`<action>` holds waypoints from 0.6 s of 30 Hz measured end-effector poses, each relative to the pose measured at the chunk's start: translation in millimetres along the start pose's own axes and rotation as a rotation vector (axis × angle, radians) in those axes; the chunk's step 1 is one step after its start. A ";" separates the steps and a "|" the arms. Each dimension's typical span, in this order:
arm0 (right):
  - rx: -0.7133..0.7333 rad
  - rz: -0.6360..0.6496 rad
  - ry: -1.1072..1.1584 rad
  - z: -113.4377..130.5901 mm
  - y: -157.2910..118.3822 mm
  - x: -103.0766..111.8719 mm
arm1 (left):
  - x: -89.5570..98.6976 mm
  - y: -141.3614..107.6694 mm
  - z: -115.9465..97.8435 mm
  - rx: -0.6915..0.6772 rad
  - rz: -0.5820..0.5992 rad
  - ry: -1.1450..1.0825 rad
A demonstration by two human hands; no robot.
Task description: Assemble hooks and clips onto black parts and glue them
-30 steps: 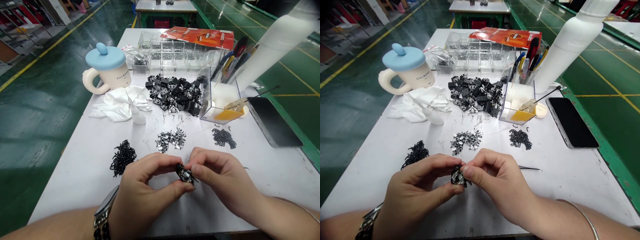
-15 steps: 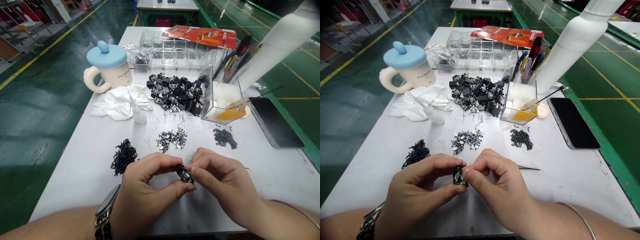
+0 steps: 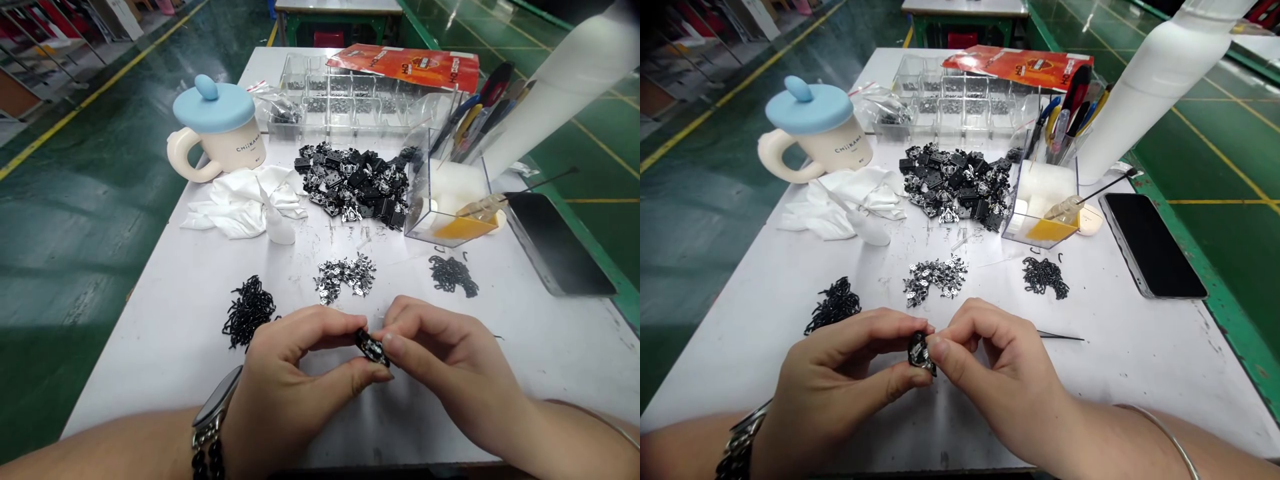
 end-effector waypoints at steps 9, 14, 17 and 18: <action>0.120 0.003 -0.081 7.4 -3.3 0.1 | 0.4 -1.3 -1.2 0.004 -0.002 -0.005; 0.343 0.000 -0.198 23.4 -6.6 0.1 | 0.2 -2.2 -0.2 0.019 0.029 -0.055; 0.414 0.005 -0.245 30.4 -7.4 -0.2 | 0.0 -2.8 0.4 0.027 0.062 -0.102; 0.427 0.004 -0.252 31.8 -7.4 0.0 | -0.3 -2.7 1.0 0.041 0.070 -0.120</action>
Point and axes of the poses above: each hand's wrist, its own y-axis towards the middle knuckle, its own x-axis out of the back of the hand, z = x × y, the point moved 6 cm from there along y, towards the middle knuckle, and after that the axes turned 5 degrees about -y, right-handed, at the moved point
